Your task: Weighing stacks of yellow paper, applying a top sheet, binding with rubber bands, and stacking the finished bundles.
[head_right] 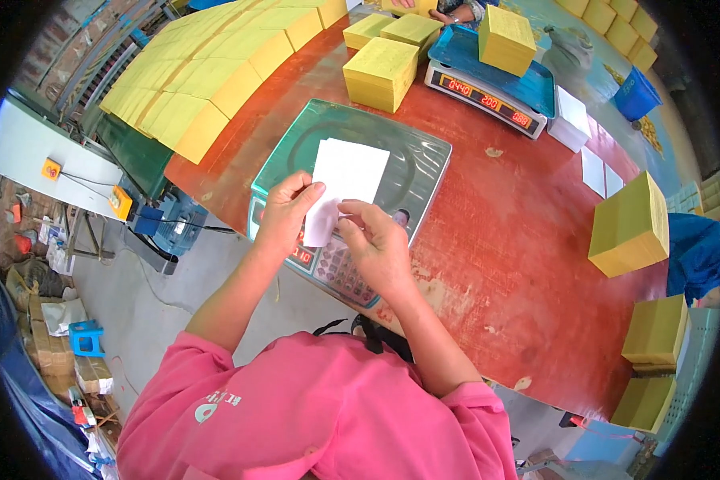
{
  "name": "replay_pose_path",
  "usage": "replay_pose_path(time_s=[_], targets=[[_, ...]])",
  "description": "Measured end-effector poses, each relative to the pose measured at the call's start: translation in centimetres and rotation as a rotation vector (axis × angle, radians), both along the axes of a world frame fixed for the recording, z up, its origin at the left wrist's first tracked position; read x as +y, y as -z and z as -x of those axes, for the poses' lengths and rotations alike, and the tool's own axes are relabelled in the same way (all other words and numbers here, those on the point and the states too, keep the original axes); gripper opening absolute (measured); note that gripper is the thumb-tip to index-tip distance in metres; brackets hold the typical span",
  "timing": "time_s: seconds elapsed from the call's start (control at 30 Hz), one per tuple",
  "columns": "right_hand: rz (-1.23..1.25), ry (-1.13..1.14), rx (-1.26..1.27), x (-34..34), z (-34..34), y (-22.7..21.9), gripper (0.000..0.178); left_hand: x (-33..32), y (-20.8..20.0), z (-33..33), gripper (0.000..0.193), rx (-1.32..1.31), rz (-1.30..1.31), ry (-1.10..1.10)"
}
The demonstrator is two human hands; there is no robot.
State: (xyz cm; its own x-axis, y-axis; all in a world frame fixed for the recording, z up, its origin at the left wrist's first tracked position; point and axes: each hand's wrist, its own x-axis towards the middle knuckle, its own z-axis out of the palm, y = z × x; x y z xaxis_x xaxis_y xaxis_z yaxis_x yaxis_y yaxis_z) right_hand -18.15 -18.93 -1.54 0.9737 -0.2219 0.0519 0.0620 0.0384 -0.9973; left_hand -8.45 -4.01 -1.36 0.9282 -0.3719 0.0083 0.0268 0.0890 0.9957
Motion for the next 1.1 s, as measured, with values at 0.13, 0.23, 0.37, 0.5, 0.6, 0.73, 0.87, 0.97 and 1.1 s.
replay_pose_path(time_s=[0.13,0.23,0.37,0.5,0.6,0.73,0.87,0.97,1.1], targets=[[-0.010,-0.008,-0.040,-1.9,0.4,-0.7,0.024,-0.2,-0.6,0.3,0.023,-0.312,-0.257,-0.152],[0.060,0.081,-0.020,-5.0,-0.4,-0.7,0.021,1.9,-4.5,-1.4,0.020,-0.623,-0.503,-0.475],[0.582,0.190,-0.177,-8.1,-2.4,-0.4,0.024,0.9,-8.6,-1.2,0.015,-0.844,-0.769,-0.526],[0.932,0.268,-0.314,-8.2,-5.1,0.5,0.026,-3.2,-6.3,-0.3,0.040,-0.928,-1.006,-0.097],[1.066,0.298,-0.234,-7.9,-7.4,1.1,0.026,-4.0,-2.4,-1.0,0.023,-1.005,-1.016,0.026],[1.150,0.277,-0.245,-7.5,-8.5,1.9,0.026,-4.8,-2.7,-1.2,0.023,-0.853,-0.994,0.096],[1.022,0.324,-0.236,-6.9,-8.3,1.3,0.025,-4.8,-3.0,-1.1,0.036,-0.912,-1.037,0.197],[0.653,0.217,0.058,-5.6,-7.0,-0.8,0.027,-4.2,-2.8,-0.9,0.043,-0.939,-1.005,0.204],[0.552,0.312,0.005,-4.2,-6.3,-0.7,0.029,-3.7,-2.1,-1.1,0.044,-0.967,-0.937,0.198]])
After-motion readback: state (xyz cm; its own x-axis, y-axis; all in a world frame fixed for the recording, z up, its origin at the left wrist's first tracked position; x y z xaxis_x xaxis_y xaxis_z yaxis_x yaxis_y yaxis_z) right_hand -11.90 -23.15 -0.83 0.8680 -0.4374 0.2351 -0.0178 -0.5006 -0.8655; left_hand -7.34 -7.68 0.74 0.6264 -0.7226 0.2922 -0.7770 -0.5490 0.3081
